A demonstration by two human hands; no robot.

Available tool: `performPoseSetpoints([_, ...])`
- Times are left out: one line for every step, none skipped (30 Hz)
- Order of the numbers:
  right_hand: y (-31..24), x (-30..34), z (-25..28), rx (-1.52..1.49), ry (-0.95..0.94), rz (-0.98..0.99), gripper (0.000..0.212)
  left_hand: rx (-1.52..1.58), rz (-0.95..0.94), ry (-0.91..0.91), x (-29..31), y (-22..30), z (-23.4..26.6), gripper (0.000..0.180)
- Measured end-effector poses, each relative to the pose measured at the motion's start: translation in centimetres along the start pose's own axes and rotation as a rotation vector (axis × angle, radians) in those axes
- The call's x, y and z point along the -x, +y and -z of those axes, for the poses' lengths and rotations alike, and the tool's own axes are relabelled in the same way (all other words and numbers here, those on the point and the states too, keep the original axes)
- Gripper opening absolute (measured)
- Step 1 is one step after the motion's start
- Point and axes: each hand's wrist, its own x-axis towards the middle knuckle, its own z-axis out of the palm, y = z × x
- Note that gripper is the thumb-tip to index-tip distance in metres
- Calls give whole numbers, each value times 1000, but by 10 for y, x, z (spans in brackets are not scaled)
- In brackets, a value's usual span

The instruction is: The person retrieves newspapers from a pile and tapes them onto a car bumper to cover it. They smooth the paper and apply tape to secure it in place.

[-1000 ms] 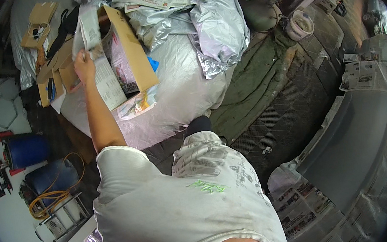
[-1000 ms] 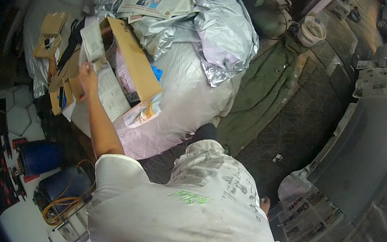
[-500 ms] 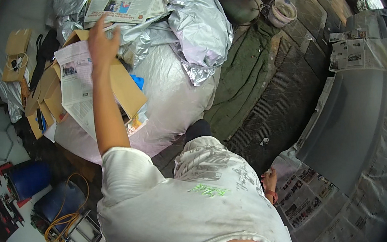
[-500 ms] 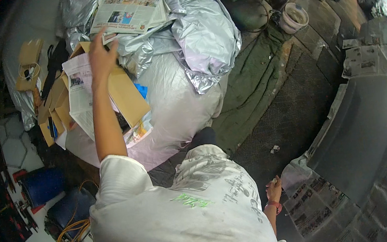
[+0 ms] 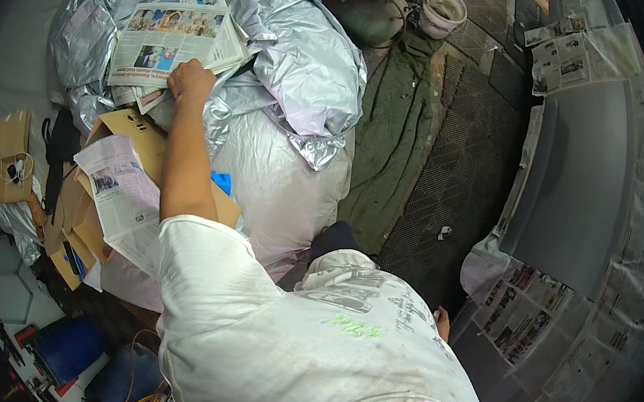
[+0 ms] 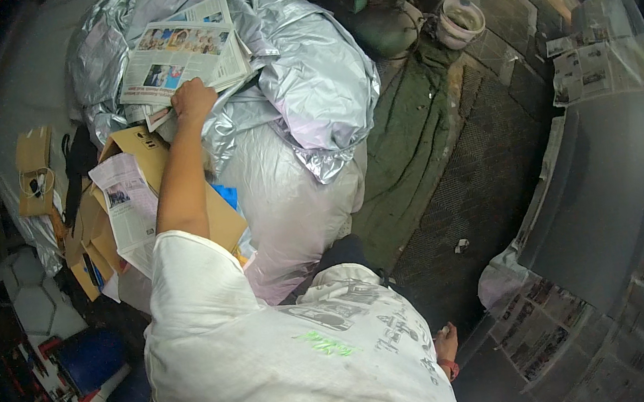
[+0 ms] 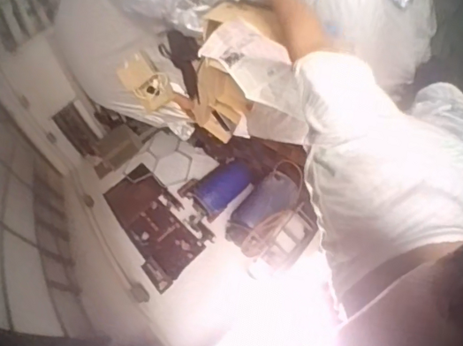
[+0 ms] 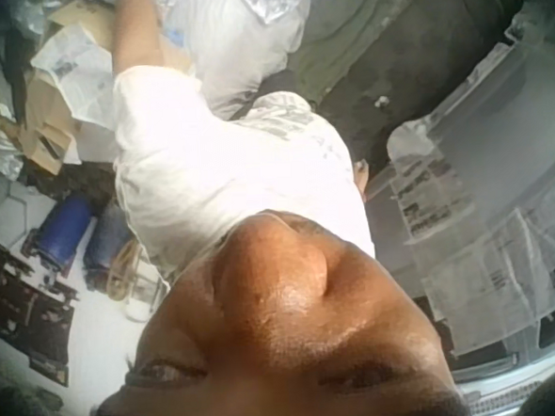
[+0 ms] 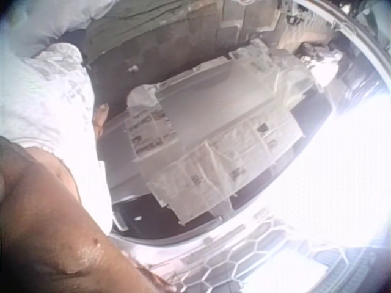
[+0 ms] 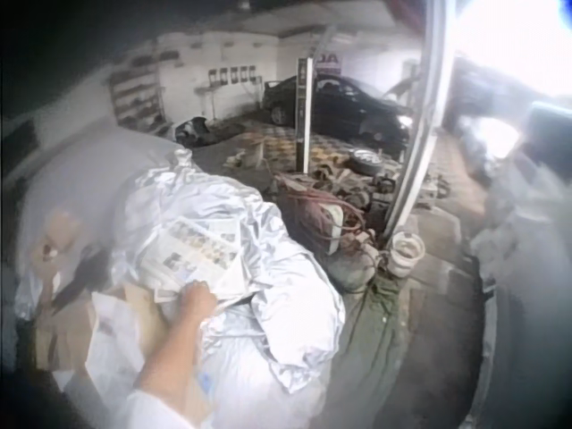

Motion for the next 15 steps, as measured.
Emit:
performPoseSetpoints([17, 0, 3, 87, 18, 46, 51, -24, -28, 21, -5, -11, 0, 35])
performPoseSetpoints([26, 1, 5, 168, 35, 92, 51, -53, -58, 47, -12, -25, -2, 32])
performPoseSetpoints([24, -1, 0, 152, 30, 80, 50, -90, -86, 83, -17, -37, -5, 30])
performPoseSetpoints([15, -4, -6, 134, 26, 72, 50, -54, -27, 134, -18, -43, 5, 28])
performPoseSetpoints([6, -11, -7, 94, 4, 53, 50, -18, 33, 184, -20, -51, 18, 27])
performPoseSetpoints([-7, -16, -8, 51, -18, 31, 50, 17, 88, 238, -22, -55, 36, 27])
performPoseSetpoints([-19, -22, -1, -10, -57, 0, 50, 179, 123, 270, -24, -64, 50, 28])
performPoseSetpoints([-46, -29, 10, -70, -80, -47, 50, 347, 160, 291, -27, -74, 59, 30])
performPoseSetpoints([-64, -36, 18, -134, -100, -95, 50, 471, 172, 300, -20, -73, 77, 32])
performPoseSetpoints([-81, -49, 22, -214, -106, -155, 50, 594, 183, 315, -14, -72, 98, 35])
performPoseSetpoints([-96, -58, 23, -297, -104, -226, 50, 679, 163, 305, 9, -50, 121, 38])
performPoseSetpoints([-124, -75, 27, -272, -107, -152, 51, 759, 156, 314, 33, -36, 139, 41])
performPoseSetpoints([-152, -88, 33, -246, -103, -84, 52, 791, 0, 289, 44, -29, 140, 42])
performPoseSetpoints([-178, -97, 36, -347, -70, 21, 53, 817, -156, 257, 54, -21, 131, 43])
performPoseSetpoints([-205, -106, 37, -449, -35, 127, 54, 814, -292, 387, 70, 4, 107, 41])
